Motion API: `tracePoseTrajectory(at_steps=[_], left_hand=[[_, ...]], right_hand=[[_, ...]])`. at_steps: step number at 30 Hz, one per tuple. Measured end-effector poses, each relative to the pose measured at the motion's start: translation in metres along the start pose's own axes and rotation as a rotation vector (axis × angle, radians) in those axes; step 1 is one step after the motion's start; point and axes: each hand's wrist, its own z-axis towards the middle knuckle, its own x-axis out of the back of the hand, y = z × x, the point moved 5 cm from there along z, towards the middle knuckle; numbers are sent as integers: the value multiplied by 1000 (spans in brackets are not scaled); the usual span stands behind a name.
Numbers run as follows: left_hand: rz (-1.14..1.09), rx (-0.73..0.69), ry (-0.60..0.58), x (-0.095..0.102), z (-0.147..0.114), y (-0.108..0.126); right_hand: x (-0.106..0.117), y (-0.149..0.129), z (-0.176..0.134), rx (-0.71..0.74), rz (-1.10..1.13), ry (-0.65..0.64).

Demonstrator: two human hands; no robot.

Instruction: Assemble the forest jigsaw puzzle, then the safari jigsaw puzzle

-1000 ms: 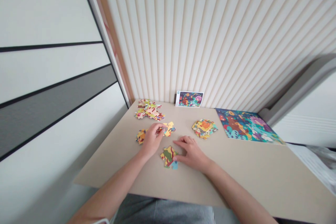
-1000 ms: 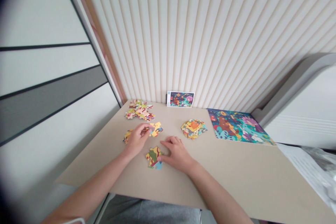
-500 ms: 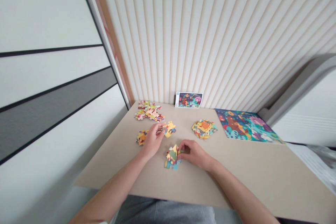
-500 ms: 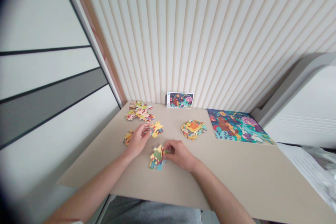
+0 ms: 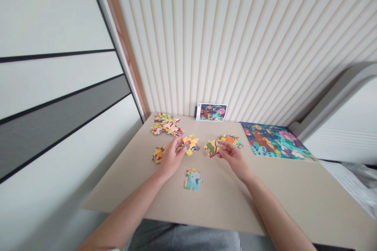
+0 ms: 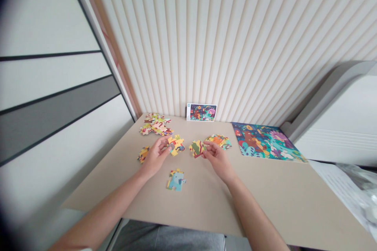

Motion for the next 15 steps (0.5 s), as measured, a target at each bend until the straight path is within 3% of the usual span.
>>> tracePoseTrajectory(at_steps=[4, 10, 15], left_hand=[[3, -1, -5, 0, 0, -1], [-17, -2, -28, -1, 0, 1], [-30, 0, -44, -3, 0, 4]], right_hand=[[9, 4, 4, 44, -34, 79], [46, 3, 9, 88, -190, 350], [73, -13, 5, 149, -614, 508]])
